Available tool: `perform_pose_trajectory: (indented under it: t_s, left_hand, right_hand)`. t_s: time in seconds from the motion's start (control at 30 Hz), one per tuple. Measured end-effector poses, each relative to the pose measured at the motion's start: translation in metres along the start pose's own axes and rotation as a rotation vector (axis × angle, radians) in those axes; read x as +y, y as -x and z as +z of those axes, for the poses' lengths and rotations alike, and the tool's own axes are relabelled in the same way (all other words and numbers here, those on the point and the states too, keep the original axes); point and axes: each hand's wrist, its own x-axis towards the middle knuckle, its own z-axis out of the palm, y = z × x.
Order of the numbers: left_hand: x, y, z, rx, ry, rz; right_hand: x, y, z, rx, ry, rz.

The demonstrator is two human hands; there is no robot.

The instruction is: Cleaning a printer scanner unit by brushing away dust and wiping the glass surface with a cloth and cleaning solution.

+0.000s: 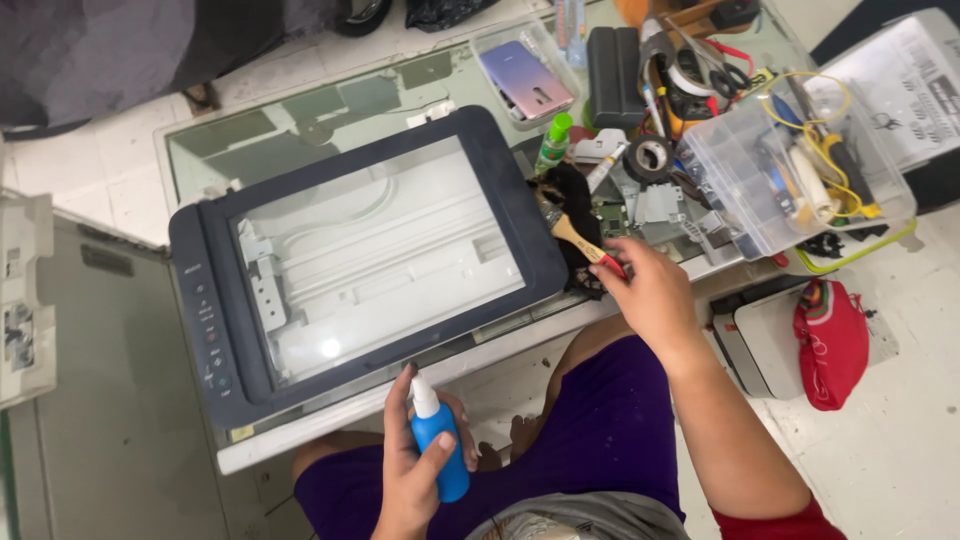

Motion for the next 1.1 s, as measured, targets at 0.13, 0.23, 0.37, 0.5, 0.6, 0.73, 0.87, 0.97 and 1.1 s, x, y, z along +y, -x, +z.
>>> perform_pose_trajectory:
  t_s: [0.13,0.23,0.37,0.5,0.6,0.73,0.87,0.97,1.1]
  left_hand:
    - [0.006,0.001,0.006,-0.014,-0.006,-0.044]
    - [0.008,0.0,0.01,-0.035,0.148,0.057]
    - [-0.001,-0.004,0.001,-0.026,0.297,0.045]
    - [-0.012,-0.003,-0.009,0.016,0.577,-0.026]
    - [-0.014,-0.004,-0.015,-0.065,0.77,-0.035]
    - [-0.017,-0.005,-0.019,-0.192,0.897,-0.065]
    - [-0.016,-0.003,-0.016,-0.165,0.946,-0.06]
    - [-0.017,-0.002,-0.016,-0.149,0.911,-0.065]
    - [-0.01,-0.012,-0.012,-0.118,0.723,-0.046]
  right_hand:
    - [0.0,-0.001,-0.021,0.082,-0.233,-0.042]
    - [0.035,0.019,-0.036,0.281,-0.367,0.174]
    - [0.085,0.029,-0.027,0.428,-0.358,0.228]
    - [0.138,0.026,-0.002,0.345,-0.152,0.027]
    - [0.151,0.017,0.006,0.346,0.022,-0.233]
    - [0.163,-0.005,0.02,0.283,-0.064,-0.324]
    - [0.154,-0.007,0.014,0.336,0.026,-0.269]
    - [0.119,0.005,-0.004,0.43,0.067,-0.377]
    - [0.068,0.032,-0.008,0.507,-0.002,-0.374]
